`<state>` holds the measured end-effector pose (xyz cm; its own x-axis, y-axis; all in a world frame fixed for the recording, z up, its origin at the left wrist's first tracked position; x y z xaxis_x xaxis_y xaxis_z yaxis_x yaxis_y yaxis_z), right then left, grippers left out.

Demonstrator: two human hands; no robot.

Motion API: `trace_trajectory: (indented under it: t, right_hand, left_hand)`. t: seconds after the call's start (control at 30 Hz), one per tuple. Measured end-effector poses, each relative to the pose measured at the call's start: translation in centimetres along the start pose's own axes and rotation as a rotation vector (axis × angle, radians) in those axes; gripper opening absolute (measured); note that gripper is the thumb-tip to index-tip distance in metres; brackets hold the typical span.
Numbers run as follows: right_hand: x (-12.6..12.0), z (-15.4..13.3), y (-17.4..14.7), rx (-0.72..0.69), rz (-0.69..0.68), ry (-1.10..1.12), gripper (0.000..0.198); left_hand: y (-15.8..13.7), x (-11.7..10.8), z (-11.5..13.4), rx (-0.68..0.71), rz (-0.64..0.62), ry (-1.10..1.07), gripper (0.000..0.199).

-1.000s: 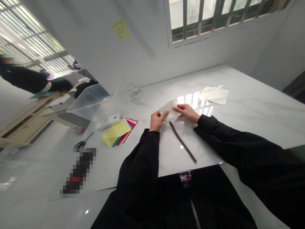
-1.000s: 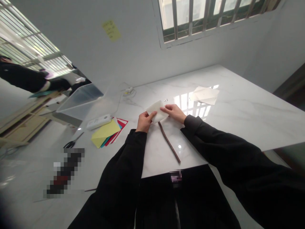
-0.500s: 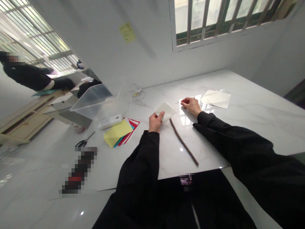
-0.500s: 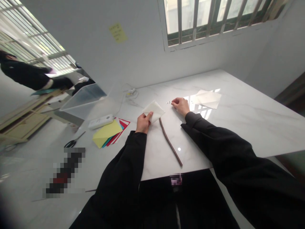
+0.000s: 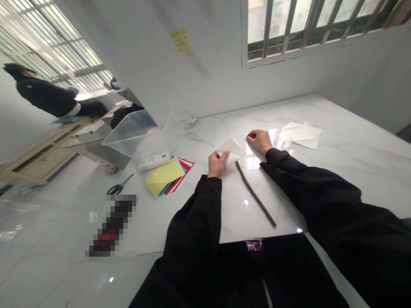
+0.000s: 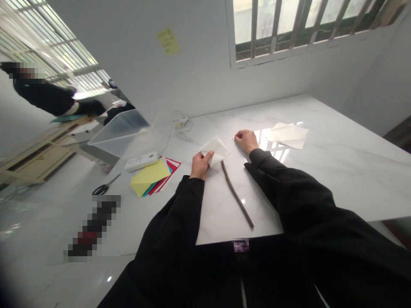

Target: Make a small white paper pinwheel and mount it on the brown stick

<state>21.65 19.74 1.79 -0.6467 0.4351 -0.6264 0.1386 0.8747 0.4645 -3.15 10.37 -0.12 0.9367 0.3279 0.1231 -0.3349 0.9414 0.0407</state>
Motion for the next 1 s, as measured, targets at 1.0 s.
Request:
trace_trajectory:
  t: [1.0]
  right_hand:
    - [-2.9, 3.9, -1.8, 0.359, 0.099, 0.569, 0.019]
  left_hand:
    - [0.4, 0.1, -0.1, 0.026, 0.005, 0.013, 0.048]
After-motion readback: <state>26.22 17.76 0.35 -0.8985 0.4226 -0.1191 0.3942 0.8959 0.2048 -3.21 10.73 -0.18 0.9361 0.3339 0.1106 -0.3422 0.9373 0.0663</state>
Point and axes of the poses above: each hand's wrist, its own y-axis towards the middle knuckle, its own x-axis out of the palm, z = x × y, the point moved 10 cm from there along y, towards the middle knuckle, and after that the axes turned 8 degrees about z, right-handed, at the moved point
